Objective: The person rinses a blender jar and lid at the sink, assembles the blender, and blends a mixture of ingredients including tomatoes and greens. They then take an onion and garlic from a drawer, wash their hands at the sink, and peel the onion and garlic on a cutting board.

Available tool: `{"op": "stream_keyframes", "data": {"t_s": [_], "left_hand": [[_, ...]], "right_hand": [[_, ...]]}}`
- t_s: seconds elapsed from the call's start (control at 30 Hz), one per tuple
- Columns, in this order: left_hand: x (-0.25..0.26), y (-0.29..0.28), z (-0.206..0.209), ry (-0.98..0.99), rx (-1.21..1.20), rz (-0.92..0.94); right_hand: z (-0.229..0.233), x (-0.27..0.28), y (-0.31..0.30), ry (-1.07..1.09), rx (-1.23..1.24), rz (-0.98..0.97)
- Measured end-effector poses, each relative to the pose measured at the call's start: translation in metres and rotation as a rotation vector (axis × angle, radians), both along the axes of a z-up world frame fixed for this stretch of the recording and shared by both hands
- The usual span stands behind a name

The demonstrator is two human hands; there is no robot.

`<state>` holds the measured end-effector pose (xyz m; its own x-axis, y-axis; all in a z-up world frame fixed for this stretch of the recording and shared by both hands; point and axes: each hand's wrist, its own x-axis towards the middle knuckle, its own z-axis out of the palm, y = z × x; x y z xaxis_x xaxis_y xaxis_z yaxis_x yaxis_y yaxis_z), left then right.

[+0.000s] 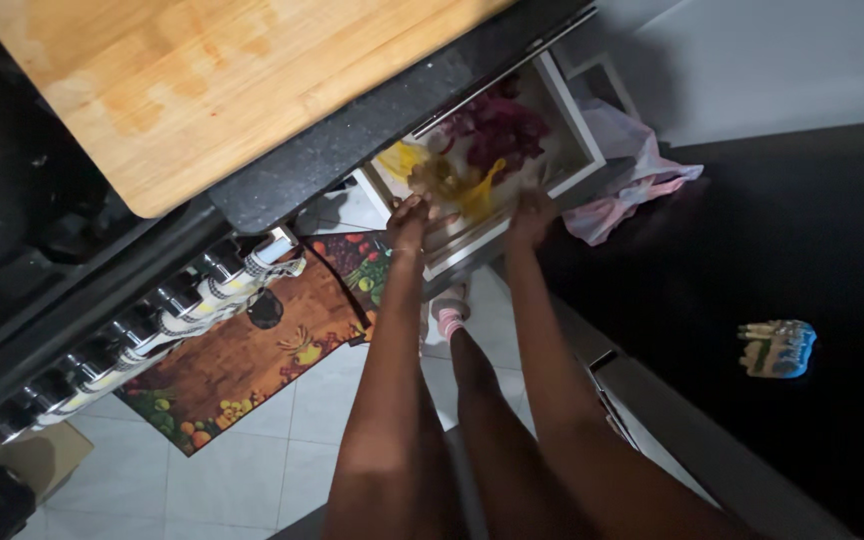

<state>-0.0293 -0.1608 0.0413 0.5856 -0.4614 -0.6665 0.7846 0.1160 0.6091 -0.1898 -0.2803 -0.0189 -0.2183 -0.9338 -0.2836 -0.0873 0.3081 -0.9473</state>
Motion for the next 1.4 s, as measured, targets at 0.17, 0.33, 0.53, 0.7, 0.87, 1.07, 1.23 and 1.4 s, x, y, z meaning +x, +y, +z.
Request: {"op": "stream_keyframes", "data": {"t_s": [0.17,0.33,0.53,0.7,0.87,1.07,1.23,1.4], "left_hand": [[0.017,0.014,0.012,-0.321,0.323,-0.338],[0.016,0.045,-0.007,0.0,0.278,-0.253],[0.011,0.076,-0.063,-0.005,0.245,-0.18],[0.017,0.076,-0.083,-0.026,0.262,-0.215],[0.031,0.057,-0.056,-0.051,0.12,-0.167],[0.03,0.054,0.007,-0.059,0.051,-0.155],[0.033,0.065,0.076,-0.023,-0.18,-0.195],[0.034,0.081,0.125,-0.11,-0.288,-0.27]], "right_hand": [[0.004,-0.024,0.038,0.061,0.179,-0.131],[0.046,-0.003,0.05,-0.051,0.346,0.133],[0.103,0.018,0.048,0.045,0.099,0.522],[0.139,0.069,0.02,0.568,-0.356,0.862],[0.177,0.093,-0.002,-0.969,0.431,0.528],[0.217,0.06,0.013,-1.266,0.518,0.658],[0.243,0.037,0.014,-1.19,0.551,0.583],[0.271,0.014,0.013,-0.724,0.245,0.481]]}}
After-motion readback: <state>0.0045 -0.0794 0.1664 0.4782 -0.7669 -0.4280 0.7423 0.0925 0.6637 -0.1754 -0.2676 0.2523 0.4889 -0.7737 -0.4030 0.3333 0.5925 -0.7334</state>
